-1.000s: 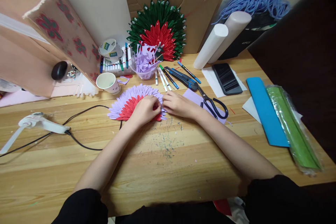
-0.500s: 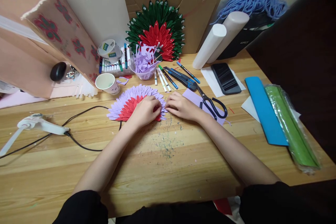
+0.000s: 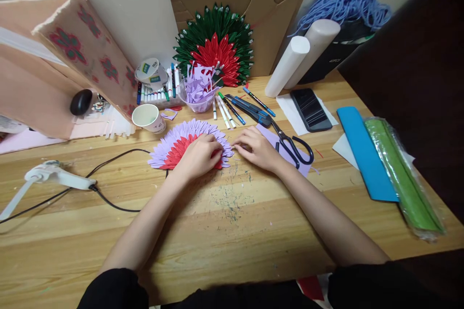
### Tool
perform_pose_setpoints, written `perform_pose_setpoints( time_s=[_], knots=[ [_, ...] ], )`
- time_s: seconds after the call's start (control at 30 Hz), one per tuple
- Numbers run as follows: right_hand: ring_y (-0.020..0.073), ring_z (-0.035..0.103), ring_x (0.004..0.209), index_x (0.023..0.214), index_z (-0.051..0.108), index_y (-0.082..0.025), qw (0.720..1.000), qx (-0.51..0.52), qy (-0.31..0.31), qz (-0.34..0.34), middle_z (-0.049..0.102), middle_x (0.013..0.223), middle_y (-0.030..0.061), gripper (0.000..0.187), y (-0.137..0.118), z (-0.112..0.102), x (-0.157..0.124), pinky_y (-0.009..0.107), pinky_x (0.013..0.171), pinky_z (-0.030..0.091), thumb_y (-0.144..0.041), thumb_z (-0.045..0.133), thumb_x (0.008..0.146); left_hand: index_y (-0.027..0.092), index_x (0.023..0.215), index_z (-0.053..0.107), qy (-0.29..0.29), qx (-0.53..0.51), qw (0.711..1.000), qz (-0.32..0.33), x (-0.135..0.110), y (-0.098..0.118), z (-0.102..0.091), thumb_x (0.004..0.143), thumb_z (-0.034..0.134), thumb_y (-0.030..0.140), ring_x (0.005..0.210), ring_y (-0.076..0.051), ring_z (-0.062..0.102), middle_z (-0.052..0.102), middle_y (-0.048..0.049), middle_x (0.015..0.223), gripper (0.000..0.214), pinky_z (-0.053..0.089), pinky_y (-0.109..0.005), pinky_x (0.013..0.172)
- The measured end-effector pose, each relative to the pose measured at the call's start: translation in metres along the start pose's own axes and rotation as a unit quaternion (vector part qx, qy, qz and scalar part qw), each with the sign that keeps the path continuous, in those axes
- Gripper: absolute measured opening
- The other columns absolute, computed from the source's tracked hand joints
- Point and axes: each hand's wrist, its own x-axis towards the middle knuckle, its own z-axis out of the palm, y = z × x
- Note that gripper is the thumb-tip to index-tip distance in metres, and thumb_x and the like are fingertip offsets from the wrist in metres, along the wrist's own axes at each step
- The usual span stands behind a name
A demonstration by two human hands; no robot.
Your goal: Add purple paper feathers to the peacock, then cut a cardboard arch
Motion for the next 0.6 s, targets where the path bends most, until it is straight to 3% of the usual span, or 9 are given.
perform_pose_setpoints(
  time_s=[0.2, 0.37, 0.6],
  knots=[
    [0.0207, 0.052, 0.082, 0.084, 0.063, -0.019, 0.994, 0.003, 0.078, 0.077, 0.061, 0.080, 0.0047, 0.011, -0.001, -0.004, -0.014, 0.035, 0.077, 0.042, -0.017, 0.053, 0.085, 0.016, 0.086, 0.068, -0.011, -0.020, 1.000, -0.008, 0.001, -0.002, 0.002, 0.086, 0.046, 0.018, 0.082, -0.020, 0.054, 0.060, -0.0070, 0.082, 0.021, 0.044, -0.032, 0.075],
    [0.0219, 0.052, 0.086, 0.086, 0.063, -0.019, 0.992, 0.022, 0.085, 0.089, 0.062, 0.084, 0.0060, 0.012, -0.001, 0.001, -0.021, 0.035, 0.076, 0.042, -0.017, 0.051, 0.086, 0.017, 0.085, 0.068, -0.010, -0.034, 0.999, -0.009, 0.001, 0.000, -0.001, 0.085, 0.047, 0.019, 0.083, -0.019, 0.054, 0.060, -0.0070, 0.084, 0.021, 0.044, -0.033, 0.076],
    [0.0222, 0.052, 0.087, 0.090, 0.064, -0.020, 0.991, 0.019, 0.089, 0.096, 0.063, 0.085, 0.0066, 0.016, -0.002, 0.008, -0.024, 0.036, 0.078, 0.042, -0.019, 0.048, 0.089, 0.017, 0.090, 0.064, 0.047, -0.058, 0.996, -0.055, -0.007, -0.011, -0.033, 0.087, 0.049, 0.025, 0.086, -0.020, 0.056, 0.061, -0.0063, 0.090, 0.018, 0.044, -0.034, 0.079]
  ],
)
